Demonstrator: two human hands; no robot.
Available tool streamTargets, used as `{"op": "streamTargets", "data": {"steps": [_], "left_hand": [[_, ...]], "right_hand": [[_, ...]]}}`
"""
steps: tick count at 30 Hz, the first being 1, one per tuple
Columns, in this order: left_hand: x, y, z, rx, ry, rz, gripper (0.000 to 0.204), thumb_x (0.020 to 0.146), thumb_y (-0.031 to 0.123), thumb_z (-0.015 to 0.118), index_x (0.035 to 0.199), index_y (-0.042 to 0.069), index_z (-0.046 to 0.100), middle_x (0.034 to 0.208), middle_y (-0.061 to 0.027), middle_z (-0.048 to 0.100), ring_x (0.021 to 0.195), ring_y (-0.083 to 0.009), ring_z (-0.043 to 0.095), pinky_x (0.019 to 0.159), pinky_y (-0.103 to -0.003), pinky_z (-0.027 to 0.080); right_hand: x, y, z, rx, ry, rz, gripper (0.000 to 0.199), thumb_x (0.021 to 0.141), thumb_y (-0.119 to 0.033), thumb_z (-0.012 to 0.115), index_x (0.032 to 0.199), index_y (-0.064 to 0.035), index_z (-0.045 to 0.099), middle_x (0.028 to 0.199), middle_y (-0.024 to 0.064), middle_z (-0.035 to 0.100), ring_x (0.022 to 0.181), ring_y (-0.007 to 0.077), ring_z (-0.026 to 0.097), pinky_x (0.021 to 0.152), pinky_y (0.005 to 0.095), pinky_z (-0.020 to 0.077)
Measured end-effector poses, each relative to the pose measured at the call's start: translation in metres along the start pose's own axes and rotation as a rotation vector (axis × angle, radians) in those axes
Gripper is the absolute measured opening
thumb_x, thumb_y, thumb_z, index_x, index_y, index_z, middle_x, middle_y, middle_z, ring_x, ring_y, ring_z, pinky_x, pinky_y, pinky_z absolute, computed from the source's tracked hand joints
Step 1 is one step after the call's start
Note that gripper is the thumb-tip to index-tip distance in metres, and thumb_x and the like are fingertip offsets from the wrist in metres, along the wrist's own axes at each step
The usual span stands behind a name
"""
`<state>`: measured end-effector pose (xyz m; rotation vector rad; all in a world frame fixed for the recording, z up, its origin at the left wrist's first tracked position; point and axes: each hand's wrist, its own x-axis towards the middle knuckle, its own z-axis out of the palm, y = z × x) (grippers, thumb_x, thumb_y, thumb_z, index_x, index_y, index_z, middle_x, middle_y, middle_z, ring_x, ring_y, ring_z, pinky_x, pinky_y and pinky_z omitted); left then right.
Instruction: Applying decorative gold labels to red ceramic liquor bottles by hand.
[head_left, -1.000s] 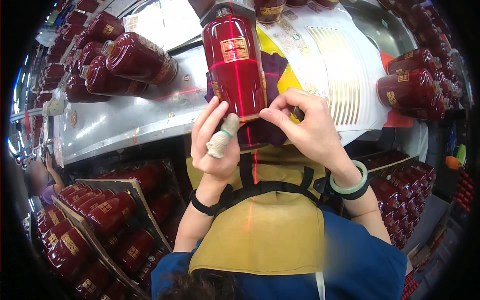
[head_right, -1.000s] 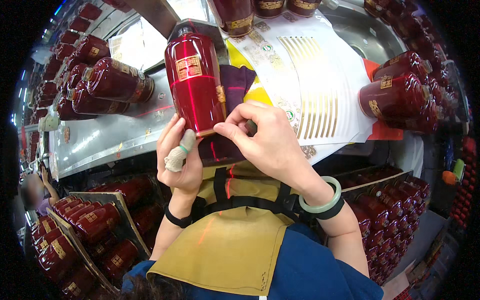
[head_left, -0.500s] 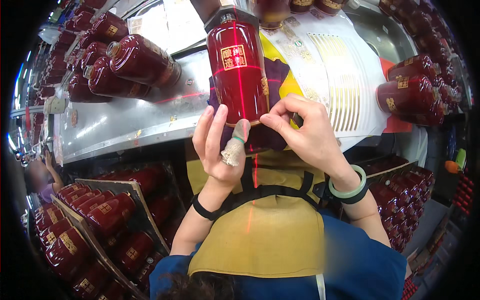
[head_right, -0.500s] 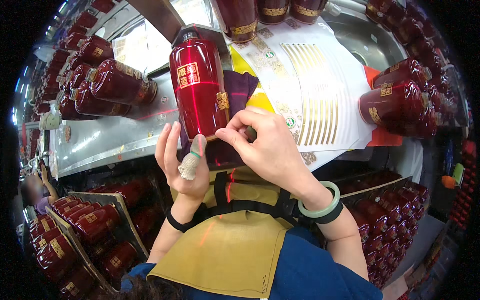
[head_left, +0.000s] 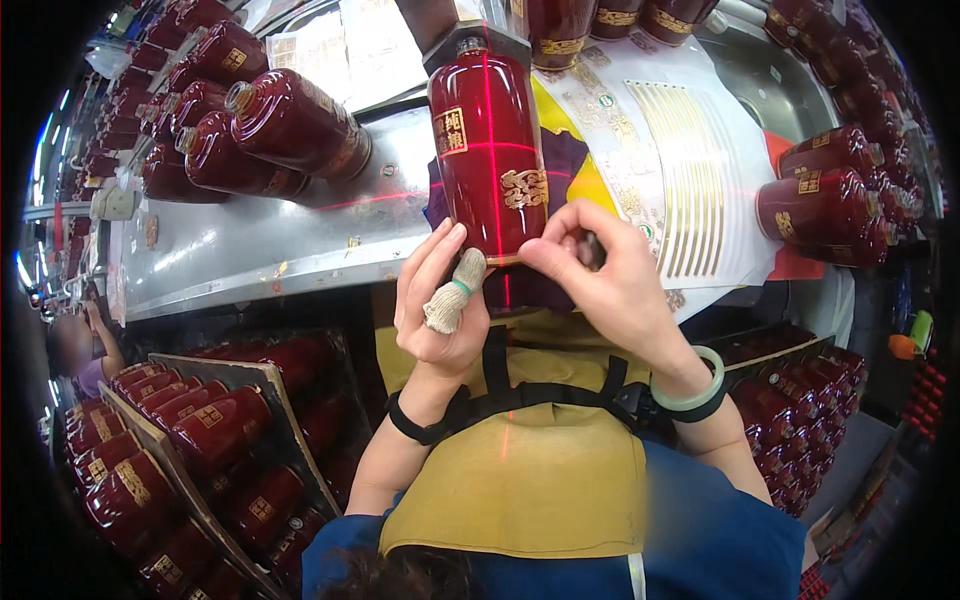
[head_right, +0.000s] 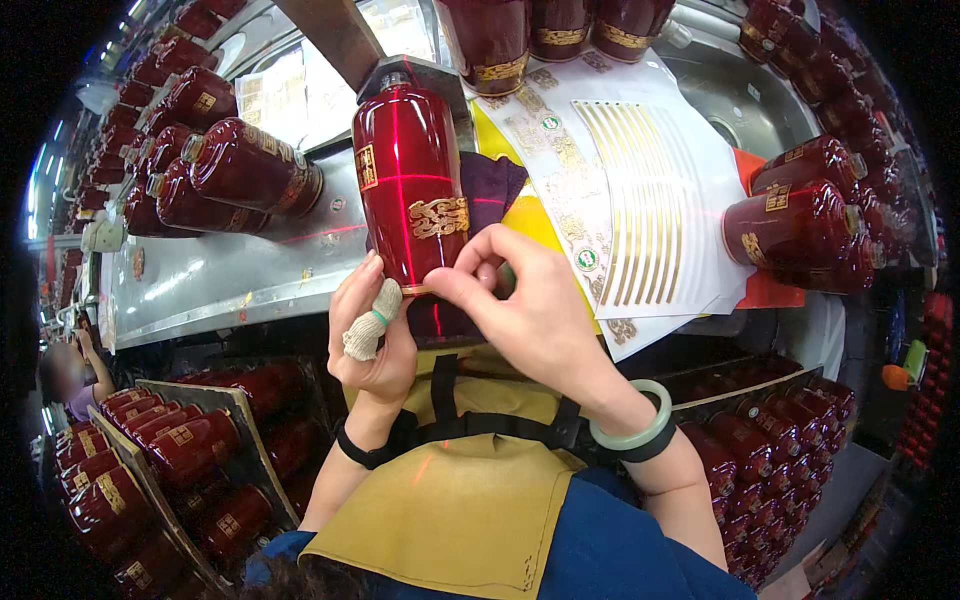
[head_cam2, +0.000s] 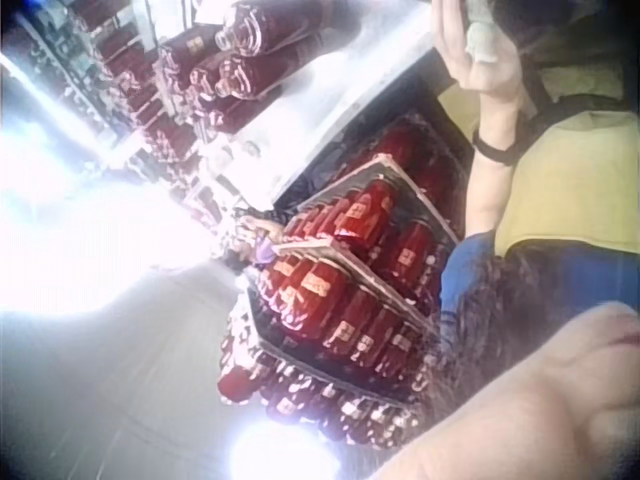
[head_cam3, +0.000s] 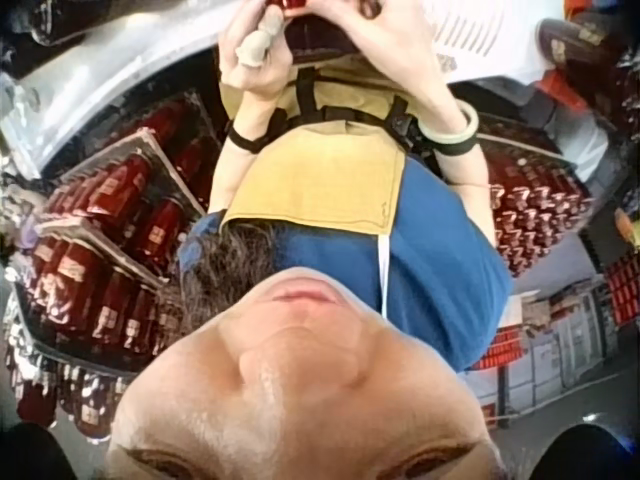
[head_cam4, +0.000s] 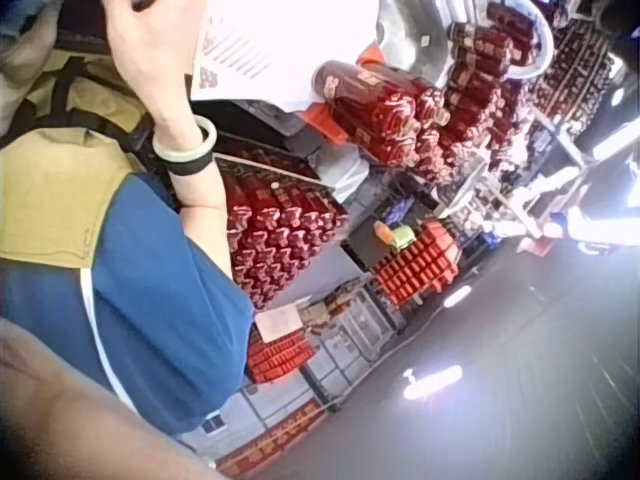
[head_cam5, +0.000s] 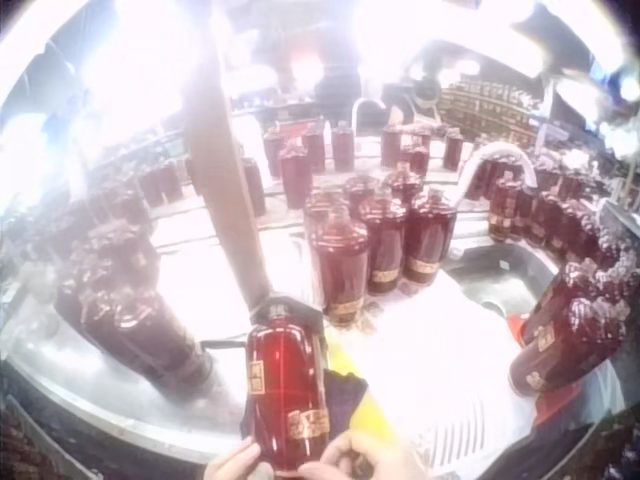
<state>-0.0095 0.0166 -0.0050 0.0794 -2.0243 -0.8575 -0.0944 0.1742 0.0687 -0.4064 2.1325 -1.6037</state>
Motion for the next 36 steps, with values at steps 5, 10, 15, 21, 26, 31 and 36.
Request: {"op": "streamTargets", "data": {"steps": [5, 10, 15, 21, 26, 31, 36], "left_hand": [[-0.003, -0.001, -0.004, -0.026, -0.049, 0.024, 0.039, 0.082, -0.015, 0.075, 0.12, -0.009, 0.069, 0.121, -0.0213, 0.07, 0.113, -0.0326, 0.07, 0.099, -0.039, 0.057], [-0.002, 0.001, -0.003, 0.026, -0.046, 0.084, 0.038, 0.082, -0.015, 0.074, 0.12, -0.011, 0.069, 0.121, -0.0219, 0.07, 0.111, -0.0352, 0.07, 0.098, -0.042, 0.057], [-0.006, -0.001, -0.006, 0.024, -0.083, 0.06, 0.04, 0.082, -0.017, 0.072, 0.121, -0.012, 0.067, 0.122, -0.0216, 0.07, 0.114, -0.0363, 0.068, 0.1, -0.043, 0.056], [-0.001, 0.0, -0.006, 0.053, -0.1, 0.11, 0.041, 0.083, -0.017, 0.072, 0.123, -0.013, 0.065, 0.124, -0.0222, 0.068, 0.115, -0.0369, 0.068, 0.101, -0.043, 0.056], [-0.003, -0.002, -0.004, 0.022, -0.086, 0.07, 0.04, 0.083, -0.017, 0.072, 0.122, -0.013, 0.065, 0.123, -0.0228, 0.069, 0.114, -0.0361, 0.068, 0.099, -0.041, 0.057], [-0.001, 0.001, -0.004, 0.054, -0.073, 0.085, 0.035, 0.079, -0.017, 0.073, 0.113, -0.012, 0.068, 0.12, -0.0213, 0.07, 0.112, -0.0384, 0.069, 0.096, -0.043, 0.059], [0.0, 0.002, -0.005, 0.045, -0.082, 0.095, 0.038, 0.083, -0.016, 0.073, 0.12, -0.014, 0.066, 0.12, -0.0228, 0.07, 0.112, -0.0358, 0.069, 0.099, -0.041, 0.057]], "right_hand": [[0.003, 0.012, 0.002, 0.083, -0.001, -0.007, 0.023, 0.091, -0.018, 0.079, 0.089, -0.0003, 0.065, 0.073, 0.0018, 0.06, 0.068, 0.0106, 0.053, 0.064, 0.0276, 0.0435], [0.001, 0.015, 0.003, 0.039, -0.019, -0.018, 0.021, 0.091, -0.017, 0.079, 0.09, -0.0004, 0.066, 0.073, 0.001, 0.06, 0.068, 0.0102, 0.053, 0.064, 0.0273, 0.043], [0.003, 0.016, 0.0, 0.13, -0.054, 0.061, 0.022, 0.089, -0.018, 0.081, 0.09, -0.0012, 0.067, 0.073, -0.0007, 0.058, 0.068, 0.0086, 0.051, 0.063, 0.0261, 0.041], [0.007, 0.017, 0.0, 0.106, -0.049, 0.053, 0.024, 0.088, -0.02, 0.082, 0.088, -0.001, 0.067, 0.073, -0.0024, 0.058, 0.068, 0.0064, 0.049, 0.061, 0.0252, 0.0396], [0.007, 0.013, 0.001, 0.094, -0.04, 0.073, 0.024, 0.088, -0.019, 0.083, 0.089, -0.0006, 0.068, 0.073, -0.0027, 0.058, 0.066, 0.0062, 0.047, 0.061, 0.0244, 0.0388], [0.007, 0.009, -0.003, 0.139, -0.085, 0.129, 0.022, 0.089, -0.017, 0.082, 0.091, -0.0003, 0.068, 0.075, -0.0031, 0.059, 0.067, 0.0049, 0.047, 0.061, 0.0235, 0.0389], [0.006, 0.016, -0.004, 0.169, -0.086, 0.108, 0.02, 0.089, -0.016, 0.081, 0.093, -0.0002, 0.069, 0.078, -0.0032, 0.061, 0.068, 0.0043, 0.047, 0.062, 0.0227, 0.0392]]}}
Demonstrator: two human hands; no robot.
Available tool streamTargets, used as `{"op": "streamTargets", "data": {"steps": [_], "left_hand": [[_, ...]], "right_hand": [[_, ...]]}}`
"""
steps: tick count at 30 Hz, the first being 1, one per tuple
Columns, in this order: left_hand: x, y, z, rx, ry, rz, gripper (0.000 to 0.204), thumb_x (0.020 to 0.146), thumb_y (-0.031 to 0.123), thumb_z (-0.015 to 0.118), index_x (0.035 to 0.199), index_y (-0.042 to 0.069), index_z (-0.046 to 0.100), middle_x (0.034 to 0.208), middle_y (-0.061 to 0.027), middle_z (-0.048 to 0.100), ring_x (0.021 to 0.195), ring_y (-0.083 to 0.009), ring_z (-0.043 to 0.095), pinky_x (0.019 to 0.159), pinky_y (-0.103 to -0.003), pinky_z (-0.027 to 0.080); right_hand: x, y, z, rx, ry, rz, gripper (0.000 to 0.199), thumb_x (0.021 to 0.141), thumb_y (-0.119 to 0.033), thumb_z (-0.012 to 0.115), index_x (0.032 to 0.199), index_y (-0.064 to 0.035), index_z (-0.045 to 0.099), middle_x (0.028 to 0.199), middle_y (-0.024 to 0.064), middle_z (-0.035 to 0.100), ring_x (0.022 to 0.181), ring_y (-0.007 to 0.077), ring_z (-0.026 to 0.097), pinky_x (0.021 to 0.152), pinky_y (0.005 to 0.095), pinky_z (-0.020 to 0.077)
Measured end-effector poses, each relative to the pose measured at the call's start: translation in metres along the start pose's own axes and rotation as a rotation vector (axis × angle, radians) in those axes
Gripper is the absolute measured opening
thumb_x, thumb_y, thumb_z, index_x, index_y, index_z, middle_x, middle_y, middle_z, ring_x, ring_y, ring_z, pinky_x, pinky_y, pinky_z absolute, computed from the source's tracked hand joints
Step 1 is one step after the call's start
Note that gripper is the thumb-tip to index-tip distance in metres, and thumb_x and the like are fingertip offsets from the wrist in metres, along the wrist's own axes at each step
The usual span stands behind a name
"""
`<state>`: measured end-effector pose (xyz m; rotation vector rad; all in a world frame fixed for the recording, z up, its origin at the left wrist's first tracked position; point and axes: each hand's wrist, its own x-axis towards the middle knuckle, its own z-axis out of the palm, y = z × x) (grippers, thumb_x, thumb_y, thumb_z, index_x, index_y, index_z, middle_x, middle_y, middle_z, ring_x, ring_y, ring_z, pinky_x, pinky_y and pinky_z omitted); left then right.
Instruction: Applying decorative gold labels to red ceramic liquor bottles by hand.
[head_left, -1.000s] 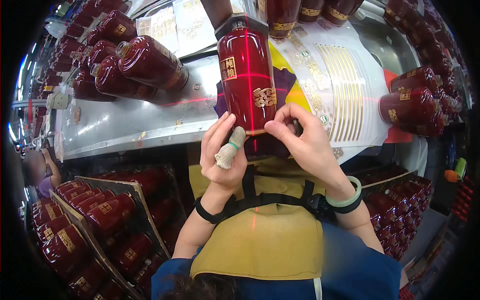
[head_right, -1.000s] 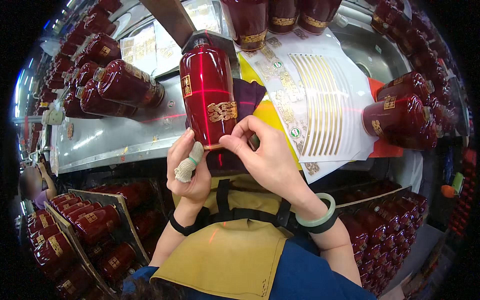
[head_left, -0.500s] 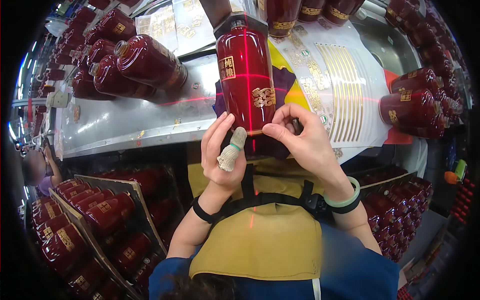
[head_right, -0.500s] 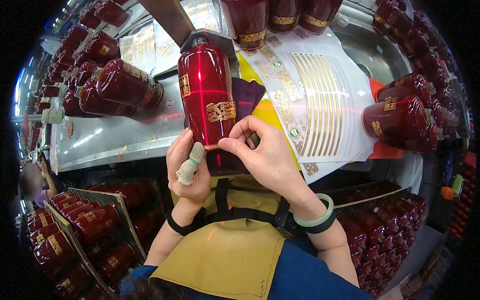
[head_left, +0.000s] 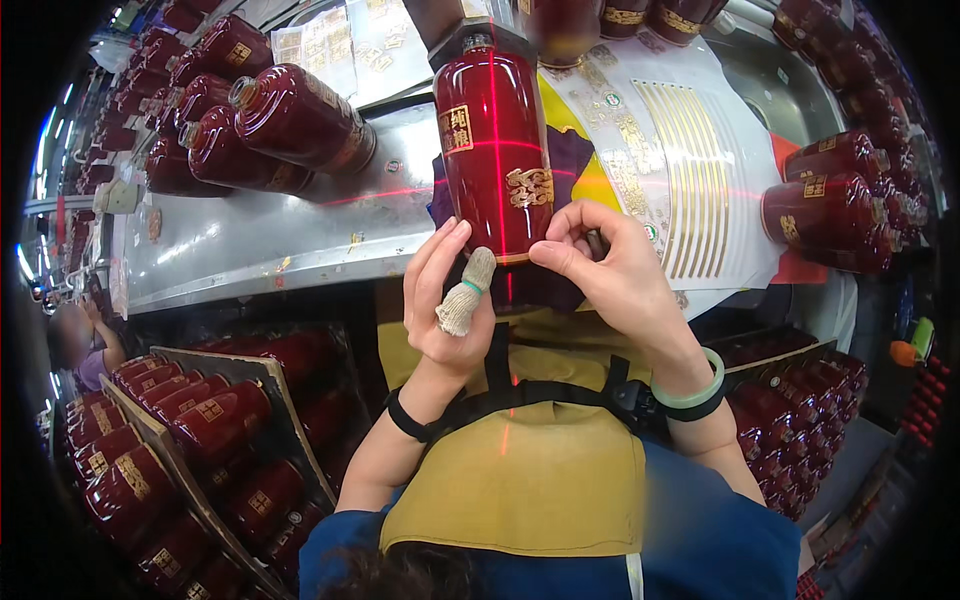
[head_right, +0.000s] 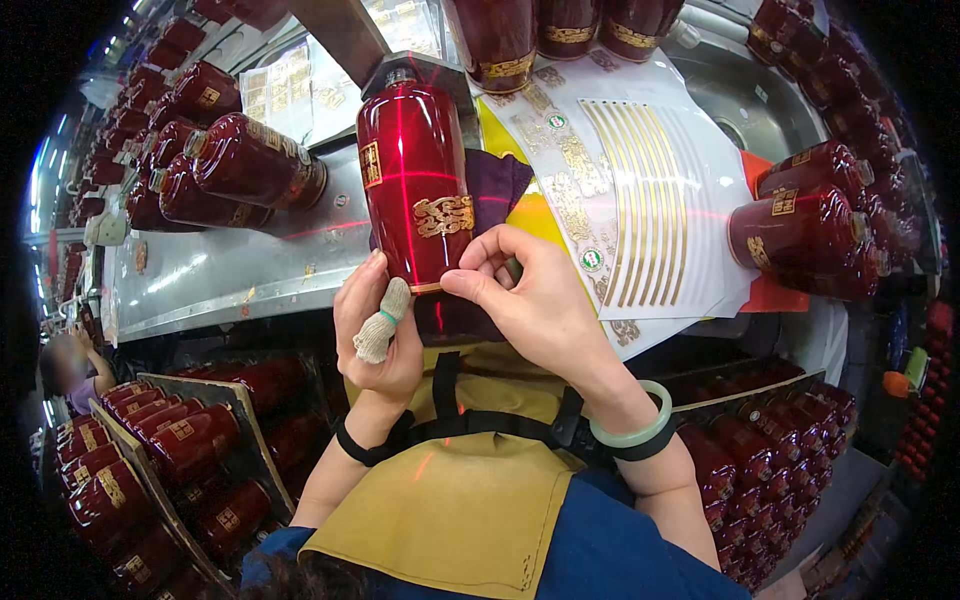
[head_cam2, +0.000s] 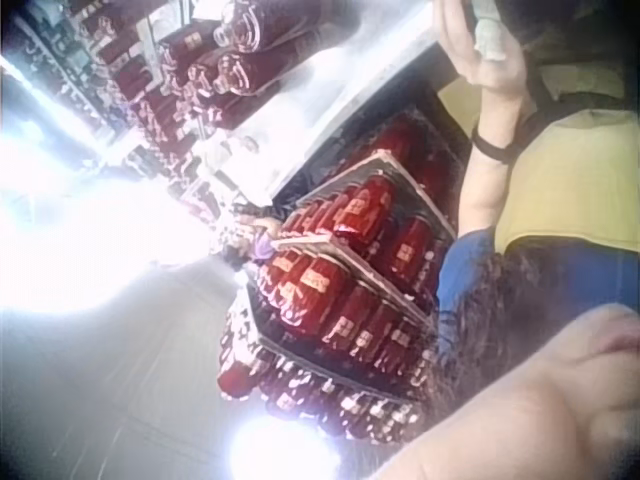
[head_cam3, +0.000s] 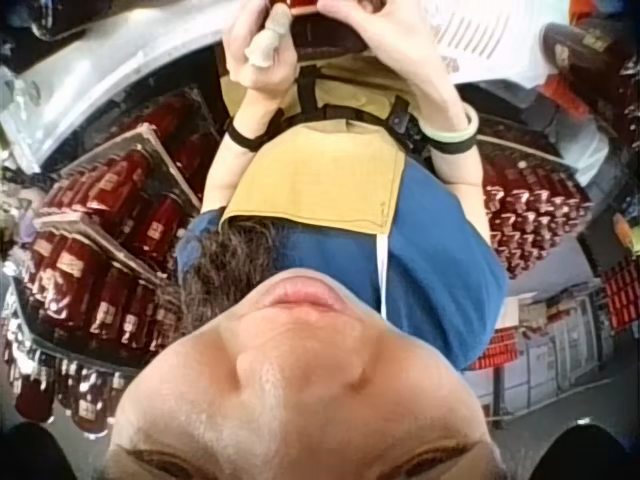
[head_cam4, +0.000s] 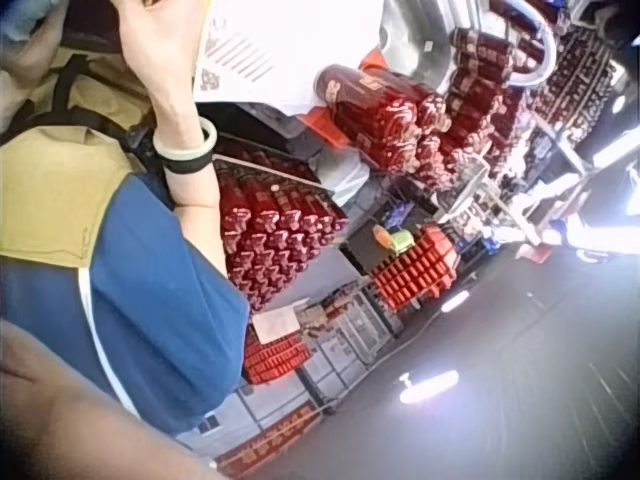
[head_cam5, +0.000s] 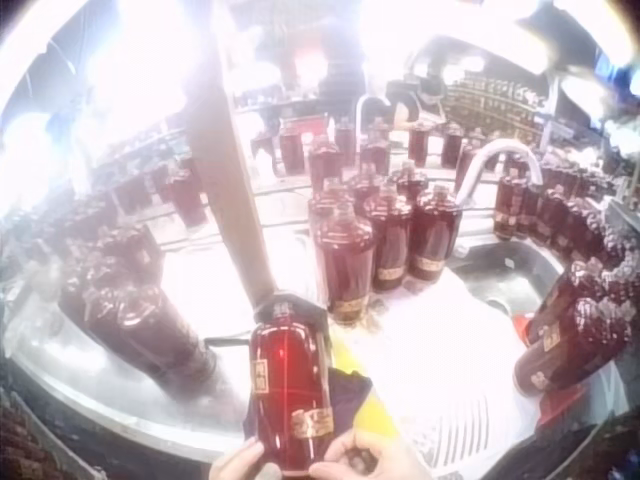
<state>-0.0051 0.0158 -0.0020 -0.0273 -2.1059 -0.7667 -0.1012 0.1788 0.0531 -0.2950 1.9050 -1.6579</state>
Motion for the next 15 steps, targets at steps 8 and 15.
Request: {"op": "streamTargets", "data": {"steps": [8, 15], "left_hand": [[-0.005, 0.0, 0.004, 0.01, 0.013, -0.048, 0.036, 0.083, -0.016, 0.073, 0.118, -0.014, 0.066, 0.121, -0.0225, 0.069, 0.114, -0.0359, 0.068, 0.099, -0.041, 0.056], [-0.018, 0.005, 0.01, 0.131, -0.065, -0.035, 0.069, 0.079, 0.006, 0.088, 0.135, -0.01, 0.052, 0.133, -0.0235, 0.058, 0.122, -0.041, 0.059, 0.101, -0.042, 0.051]], "right_hand": [[0.0, 0.003, -0.005, 0.067, -0.018, 0.002, 0.023, 0.096, -0.021, 0.076, 0.097, 0.0003, 0.069, 0.082, -0.0032, 0.061, 0.074, 0.0047, 0.05, 0.069, 0.0226, 0.0433], [-0.009, 0.006, -0.014, 0.223, 0.106, -0.147, 0.024, 0.107, -0.016, 0.057, 0.125, 0.0003, 0.056, 0.104, 0.0028, 0.061, 0.102, 0.0108, 0.056, 0.094, 0.0276, 0.0452]]}}
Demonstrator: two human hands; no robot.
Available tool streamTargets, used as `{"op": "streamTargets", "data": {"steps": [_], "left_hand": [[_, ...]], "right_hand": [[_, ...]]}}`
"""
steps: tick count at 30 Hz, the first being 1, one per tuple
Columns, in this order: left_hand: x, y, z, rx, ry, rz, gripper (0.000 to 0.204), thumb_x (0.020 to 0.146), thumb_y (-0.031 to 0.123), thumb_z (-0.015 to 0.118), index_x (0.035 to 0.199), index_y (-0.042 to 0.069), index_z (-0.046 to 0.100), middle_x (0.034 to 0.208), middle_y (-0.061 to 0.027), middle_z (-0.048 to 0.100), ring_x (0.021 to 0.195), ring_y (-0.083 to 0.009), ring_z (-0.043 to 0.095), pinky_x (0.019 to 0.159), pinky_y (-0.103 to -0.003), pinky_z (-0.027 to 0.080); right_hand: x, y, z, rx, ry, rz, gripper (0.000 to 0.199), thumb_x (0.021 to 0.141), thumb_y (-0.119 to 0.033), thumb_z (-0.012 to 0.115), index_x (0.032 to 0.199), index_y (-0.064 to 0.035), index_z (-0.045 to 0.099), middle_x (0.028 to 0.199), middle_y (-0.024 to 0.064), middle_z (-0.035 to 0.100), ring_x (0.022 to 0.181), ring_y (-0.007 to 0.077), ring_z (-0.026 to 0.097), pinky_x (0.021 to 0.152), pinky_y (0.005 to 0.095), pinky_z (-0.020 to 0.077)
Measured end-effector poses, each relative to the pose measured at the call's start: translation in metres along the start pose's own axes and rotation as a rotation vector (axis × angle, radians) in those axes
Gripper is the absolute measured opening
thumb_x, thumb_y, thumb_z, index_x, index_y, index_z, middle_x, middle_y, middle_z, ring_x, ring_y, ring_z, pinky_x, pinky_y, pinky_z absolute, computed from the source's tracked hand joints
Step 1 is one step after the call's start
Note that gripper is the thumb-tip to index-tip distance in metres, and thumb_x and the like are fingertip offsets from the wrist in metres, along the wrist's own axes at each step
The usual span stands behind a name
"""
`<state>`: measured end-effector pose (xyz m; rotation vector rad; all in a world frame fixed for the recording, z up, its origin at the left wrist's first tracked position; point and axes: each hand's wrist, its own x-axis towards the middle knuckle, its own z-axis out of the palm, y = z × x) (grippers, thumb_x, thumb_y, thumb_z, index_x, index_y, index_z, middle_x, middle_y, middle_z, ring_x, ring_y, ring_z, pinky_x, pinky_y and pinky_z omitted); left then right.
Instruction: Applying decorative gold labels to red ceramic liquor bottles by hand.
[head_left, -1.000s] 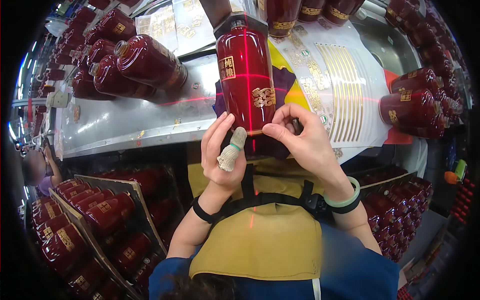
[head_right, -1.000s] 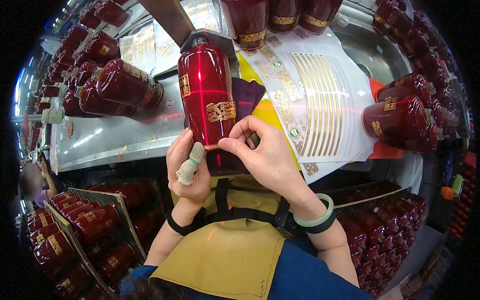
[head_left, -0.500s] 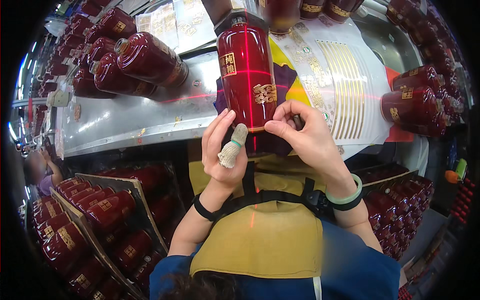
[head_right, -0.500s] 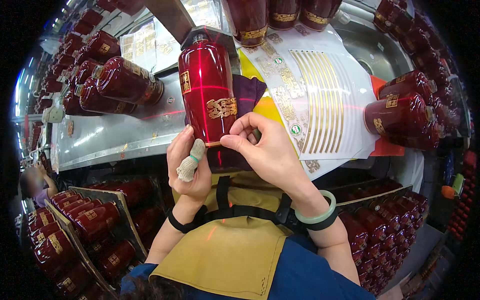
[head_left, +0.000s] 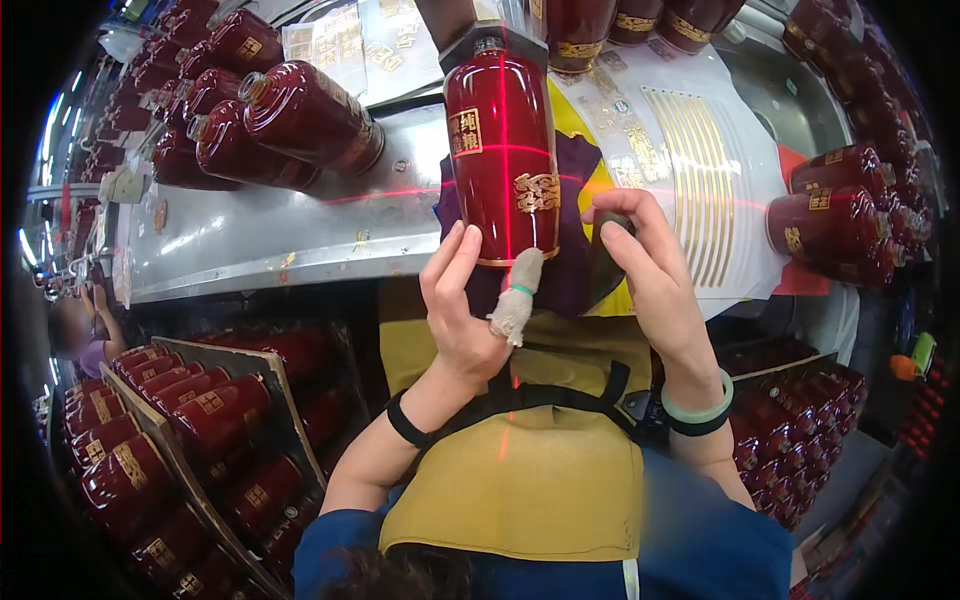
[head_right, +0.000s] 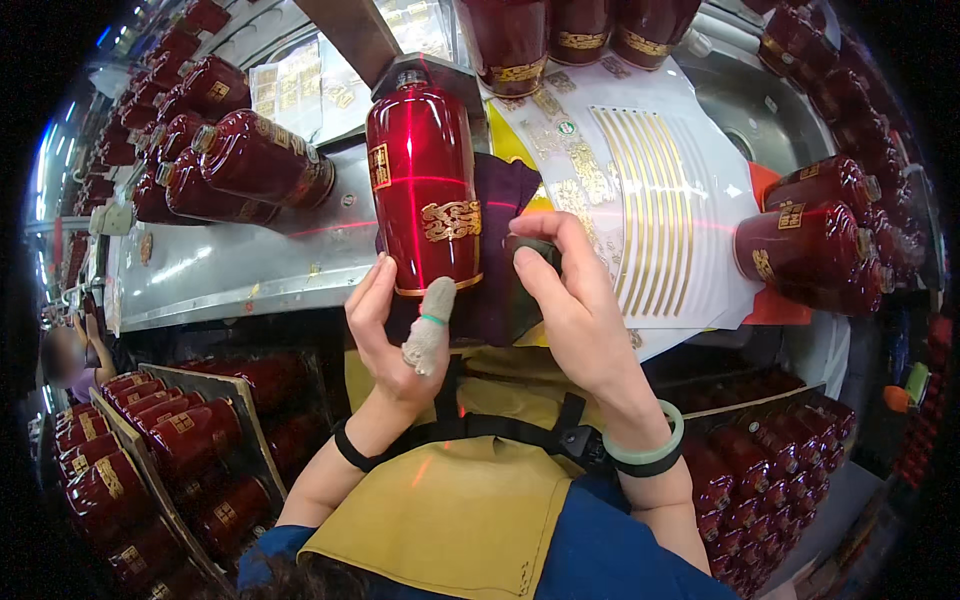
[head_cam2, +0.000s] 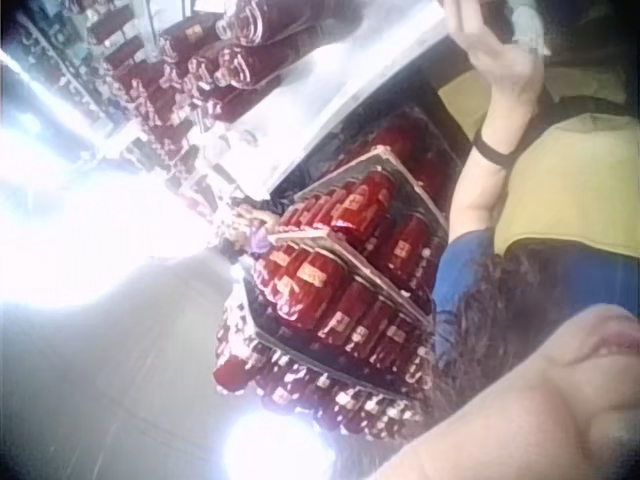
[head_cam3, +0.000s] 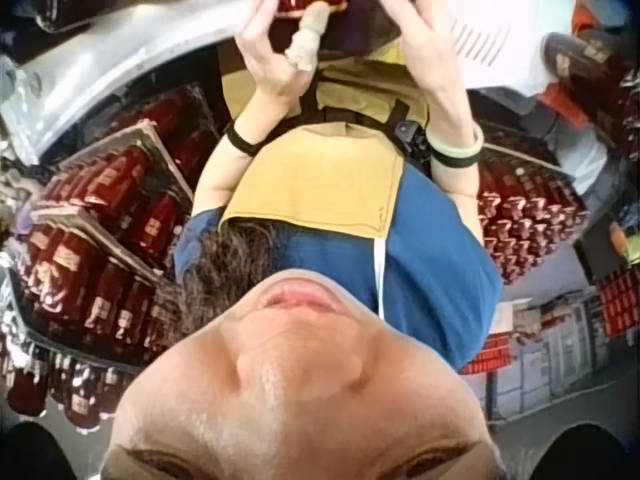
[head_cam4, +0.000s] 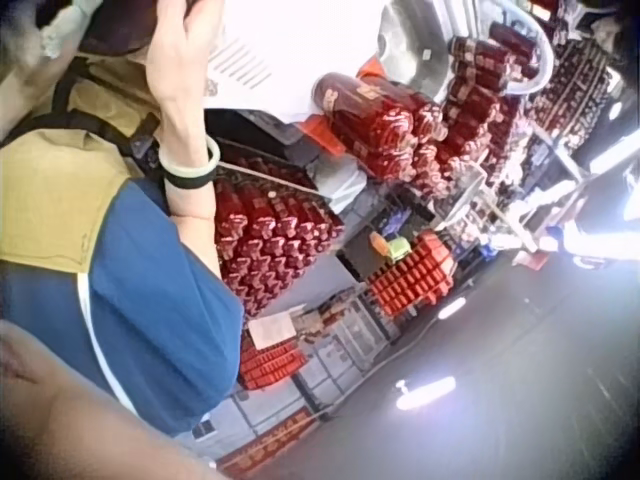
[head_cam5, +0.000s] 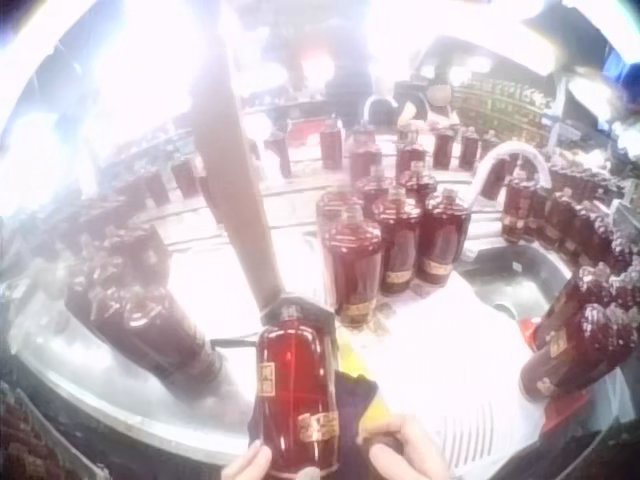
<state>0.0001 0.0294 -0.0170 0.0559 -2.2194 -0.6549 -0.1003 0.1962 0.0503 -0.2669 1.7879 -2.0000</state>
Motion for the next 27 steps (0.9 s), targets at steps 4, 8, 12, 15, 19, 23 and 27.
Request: {"op": "streamTargets", "data": {"steps": [4, 8, 12, 15, 19, 23, 27], "left_hand": [[0.003, 0.014, 0.005, 0.099, -0.041, -0.02, 0.082, 0.081, 0.017, 0.088, 0.144, -0.009, 0.043, 0.138, -0.0275, 0.05, 0.126, -0.0419, 0.054, 0.104, -0.042, 0.049], [0.003, 0.016, -0.001, 0.079, -0.011, -0.064, 0.072, 0.083, 0.01, 0.084, 0.143, -0.006, 0.047, 0.134, -0.0235, 0.054, 0.125, -0.0406, 0.056, 0.104, -0.043, 0.049], [0.015, 0.001, -0.026, -0.095, -0.093, -0.092, 0.059, 0.079, -0.006, 0.08, 0.135, -0.008, 0.06, 0.141, -0.0184, 0.054, 0.128, -0.0371, 0.059, 0.109, -0.042, 0.047], [0.042, 0.011, -0.019, -0.015, -0.091, 0.002, 0.057, 0.082, -0.008, 0.074, 0.137, -0.007, 0.061, 0.147, -0.0213, 0.054, 0.133, -0.0402, 0.056, 0.11, -0.042, 0.047], [0.047, -0.001, -0.013, 0.096, -0.157, 0.15, 0.057, 0.083, -0.006, 0.071, 0.139, -0.005, 0.061, 0.147, -0.0245, 0.056, 0.132, -0.0424, 0.059, 0.105, -0.043, 0.053], [0.033, -0.01, -0.019, -0.177, -0.117, -0.076, 0.06, 0.081, -0.009, 0.073, 0.139, -0.007, 0.06, 0.148, -0.0258, 0.055, 0.129, -0.0415, 0.061, 0.104, -0.042, 0.053], [0.036, -0.002, -0.023, -0.184, -0.19, -0.231, 0.066, 0.081, -0.009, 0.074, 0.145, -0.002, 0.057, 0.146, -0.024, 0.058, 0.129, -0.0398, 0.062, 0.108, -0.043, 0.049]], "right_hand": [[-0.002, -0.003, -0.005, 0.004, -0.002, -0.021, 0.02, 0.102, -0.006, 0.061, 0.121, 0.0012, 0.062, 0.108, 0.0036, 0.064, 0.104, 0.0113, 0.059, 0.095, 0.0269, 0.0457], [-0.005, 0.0, -0.002, -0.069, 0.082, -0.127, 0.018, 0.101, -0.003, 0.063, 0.118, 0.0015, 0.066, 0.109, 0.0034, 0.066, 0.105, 0.0104, 0.059, 0.094, 0.0256, 0.0465], [-0.01, 0.0, 0.008, -0.096, 0.152, -0.128, 0.015, 0.099, -0.002, 0.065, 0.113, 0.0013, 0.067, 0.104, 0.0029, 0.066, 0.096, 0.0108, 0.061, 0.086, 0.0265, 0.0491], [-0.012, 0.008, 0.027, -0.146, 0.082, -0.226, 0.011, 0.095, -0.002, 0.068, 0.105, 0.0018, 0.067, 0.097, 0.0075, 0.065, 0.088, 0.0147, 0.063, 0.079, 0.0291, 0.0502], [-0.01, 0.009, 0.041, -0.275, 0.074, -0.308, 0.011, 0.092, -0.002, 0.071, 0.101, 0.0023, 0.067, 0.091, 0.0109, 0.062, 0.085, 0.02, 0.064, 0.078, 0.0304, 0.0505], [-0.011, 0.026, 0.029, -0.2, 0.171, -0.284, 0.01, 0.093, -0.003, 0.071, 0.1, 0.0023, 0.067, 0.09, 0.0097, 0.062, 0.082, 0.0191, 0.062, 0.075, 0.0312, 0.0494], [-0.011, 0.029, 0.026, -0.255, 0.187, -0.267, 0.01, 0.093, -0.004, 0.07, 0.1, 0.0027, 0.067, 0.09, 0.0094, 0.063, 0.083, 0.0184, 0.062, 0.076, 0.0305, 0.0494]]}}
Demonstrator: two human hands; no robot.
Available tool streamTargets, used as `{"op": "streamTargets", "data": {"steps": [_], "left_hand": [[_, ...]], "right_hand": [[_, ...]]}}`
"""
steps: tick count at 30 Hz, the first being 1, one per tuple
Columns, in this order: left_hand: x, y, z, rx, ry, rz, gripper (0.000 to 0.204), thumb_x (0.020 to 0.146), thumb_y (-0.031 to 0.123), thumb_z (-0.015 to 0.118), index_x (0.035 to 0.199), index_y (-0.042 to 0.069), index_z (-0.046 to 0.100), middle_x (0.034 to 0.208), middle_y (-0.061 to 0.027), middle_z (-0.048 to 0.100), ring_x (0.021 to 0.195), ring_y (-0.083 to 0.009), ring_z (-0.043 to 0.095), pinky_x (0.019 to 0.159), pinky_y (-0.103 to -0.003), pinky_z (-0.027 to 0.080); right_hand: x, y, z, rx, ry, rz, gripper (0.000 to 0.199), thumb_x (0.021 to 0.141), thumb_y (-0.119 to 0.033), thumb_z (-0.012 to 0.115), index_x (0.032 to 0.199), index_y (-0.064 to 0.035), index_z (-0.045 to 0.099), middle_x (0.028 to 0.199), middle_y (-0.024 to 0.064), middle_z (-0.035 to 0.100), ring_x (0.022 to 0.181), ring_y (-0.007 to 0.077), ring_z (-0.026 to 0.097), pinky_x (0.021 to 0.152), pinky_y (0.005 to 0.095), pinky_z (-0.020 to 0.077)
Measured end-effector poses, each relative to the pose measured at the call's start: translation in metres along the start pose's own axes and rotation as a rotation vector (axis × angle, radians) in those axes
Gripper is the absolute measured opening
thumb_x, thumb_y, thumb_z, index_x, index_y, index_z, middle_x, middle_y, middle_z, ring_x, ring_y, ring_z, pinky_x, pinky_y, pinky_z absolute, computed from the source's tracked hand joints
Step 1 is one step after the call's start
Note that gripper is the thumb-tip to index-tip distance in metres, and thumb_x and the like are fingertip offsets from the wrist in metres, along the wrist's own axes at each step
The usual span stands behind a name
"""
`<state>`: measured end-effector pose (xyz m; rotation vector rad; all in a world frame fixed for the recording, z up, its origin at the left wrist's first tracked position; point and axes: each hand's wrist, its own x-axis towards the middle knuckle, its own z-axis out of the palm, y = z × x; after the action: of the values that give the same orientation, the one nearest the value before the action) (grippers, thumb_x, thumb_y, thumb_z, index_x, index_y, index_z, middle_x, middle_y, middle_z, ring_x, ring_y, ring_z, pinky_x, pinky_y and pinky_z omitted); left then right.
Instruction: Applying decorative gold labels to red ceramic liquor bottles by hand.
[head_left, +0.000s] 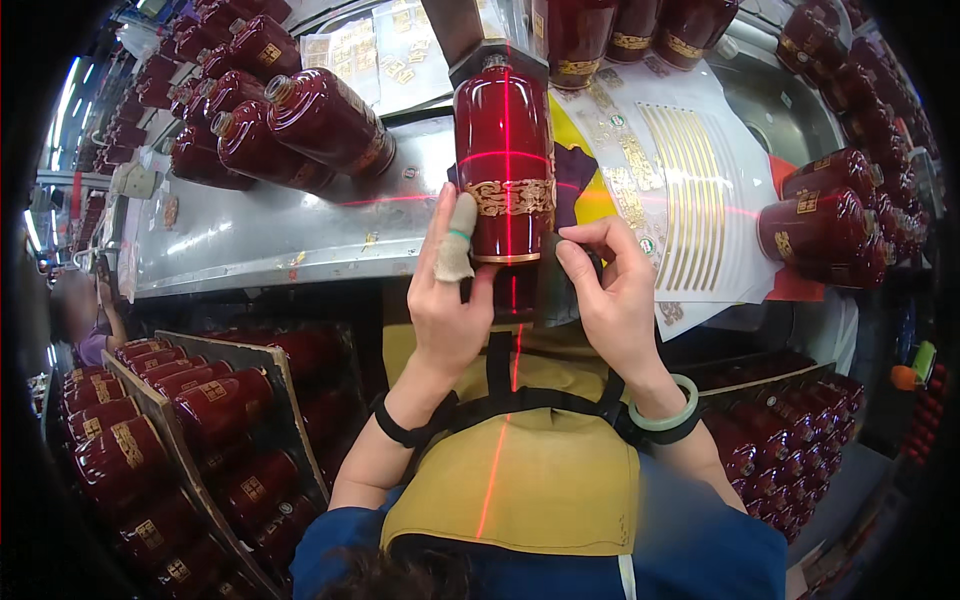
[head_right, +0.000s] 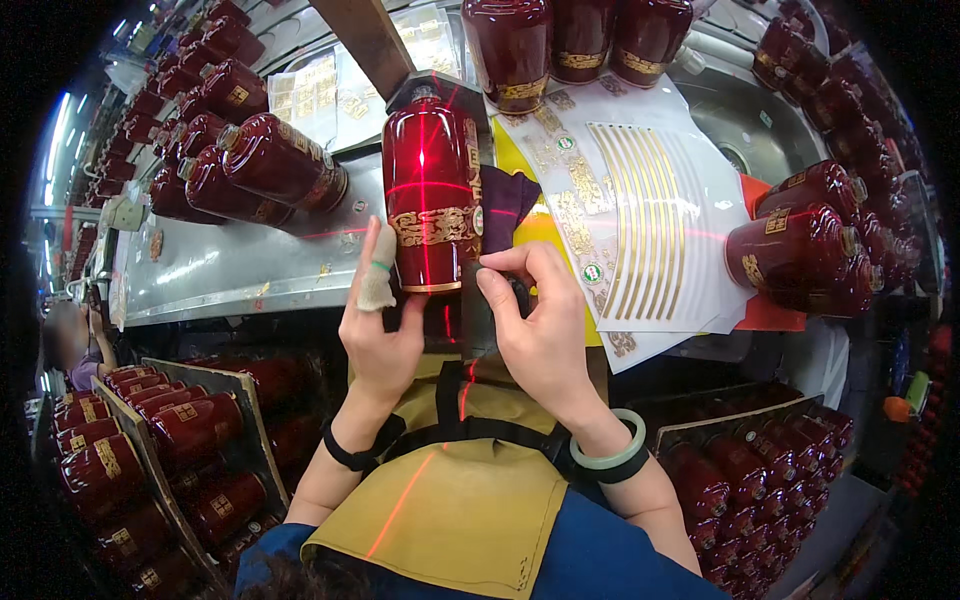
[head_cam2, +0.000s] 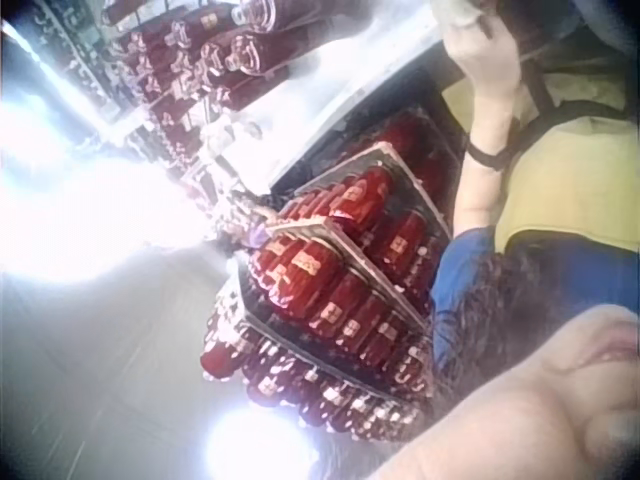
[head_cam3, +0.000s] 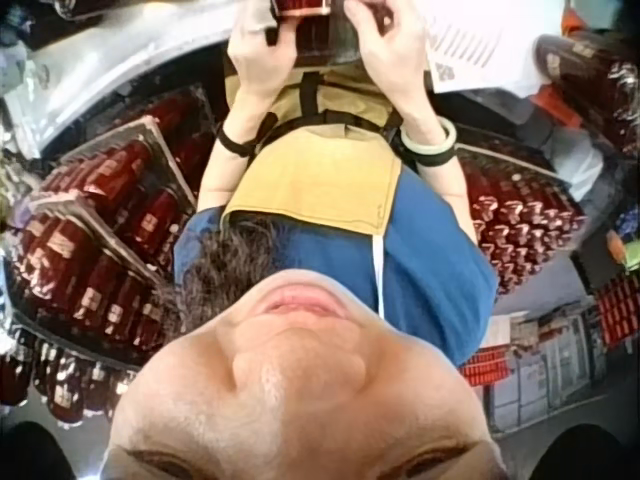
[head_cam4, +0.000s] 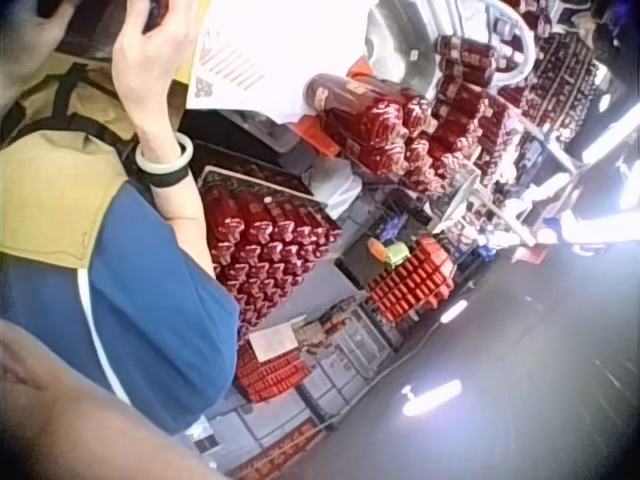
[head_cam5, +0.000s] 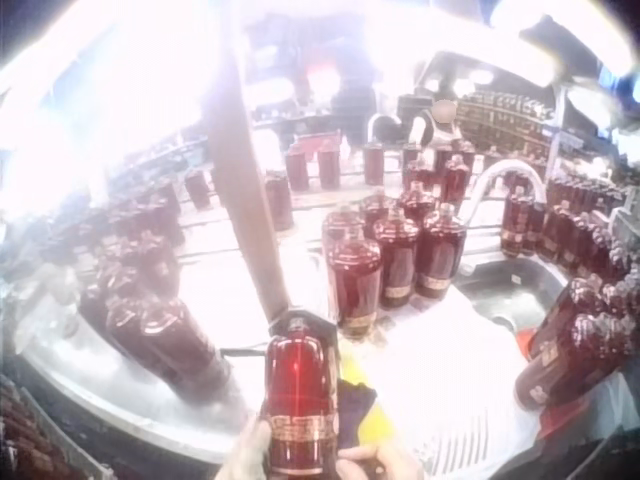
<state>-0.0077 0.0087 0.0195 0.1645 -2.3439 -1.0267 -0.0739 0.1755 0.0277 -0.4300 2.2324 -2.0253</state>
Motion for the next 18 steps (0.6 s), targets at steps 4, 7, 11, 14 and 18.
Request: {"op": "streamTargets", "data": {"steps": [4, 7, 11, 14, 18], "left_hand": [[0.016, 0.005, 0.012, 0.229, -0.032, 0.413, 0.061, 0.076, -0.01, 0.072, 0.136, -0.003, 0.064, 0.146, -0.022, 0.059, 0.137, -0.0395, 0.055, 0.117, -0.053, 0.039], [0.007, -0.01, 0.009, 0.181, 0.045, 0.334, 0.051, 0.082, -0.005, 0.073, 0.132, -0.006, 0.066, 0.144, -0.0241, 0.06, 0.134, -0.0411, 0.058, 0.115, -0.054, 0.043], [-0.003, -0.012, 0.004, 0.121, 0.072, 0.201, 0.056, 0.077, -0.006, 0.079, 0.131, -0.005, 0.066, 0.143, -0.025, 0.06, 0.132, -0.0411, 0.059, 0.113, -0.054, 0.046], [0.001, 0.001, 0.01, 0.222, 0.073, 0.387, 0.043, 0.079, -0.006, 0.078, 0.121, -0.001, 0.074, 0.13, -0.0148, 0.071, 0.127, -0.0373, 0.064, 0.109, -0.052, 0.05], [0.002, -0.011, 0.013, 0.094, 0.106, 0.447, 0.042, 0.08, -0.012, 0.077, 0.121, -0.004, 0.073, 0.128, -0.0191, 0.071, 0.121, -0.0363, 0.068, 0.101, -0.045, 0.057]], "right_hand": [[-0.001, -0.008, 0.003, 0.048, -0.016, 0.031, 0.01, 0.094, -0.003, 0.07, 0.101, 0.0031, 0.067, 0.091, 0.0089, 0.064, 0.084, 0.0166, 0.063, 0.077, 0.0302, 0.0504], [0.0, -0.011, 0.004, 0.08, -0.026, 0.069, 0.01, 0.094, -0.004, 0.07, 0.101, 0.0035, 0.067, 0.092, 0.0088, 0.065, 0.084, 0.0155, 0.063, 0.077, 0.0299, 0.0506], [0.003, -0.005, 0.002, 0.044, -0.009, 0.031, 0.01, 0.095, -0.004, 0.07, 0.101, 0.0037, 0.067, 0.091, 0.0091, 0.066, 0.084, 0.0156, 0.064, 0.077, 0.03, 0.0511], [0.002, -0.003, 0.004, 0.073, 0.011, 0.02, 0.01, 0.095, -0.004, 0.07, 0.101, 0.0034, 0.067, 0.091, 0.0092, 0.066, 0.083, 0.0158, 0.064, 0.077, 0.0302, 0.0512], [0.001, -0.008, 0.002, 0.067, 0.008, 0.07, 0.01, 0.095, -0.004, 0.07, 0.101, 0.0034, 0.067, 0.091, 0.0094, 0.067, 0.084, 0.0162, 0.064, 0.078, 0.0305, 0.0513]]}}
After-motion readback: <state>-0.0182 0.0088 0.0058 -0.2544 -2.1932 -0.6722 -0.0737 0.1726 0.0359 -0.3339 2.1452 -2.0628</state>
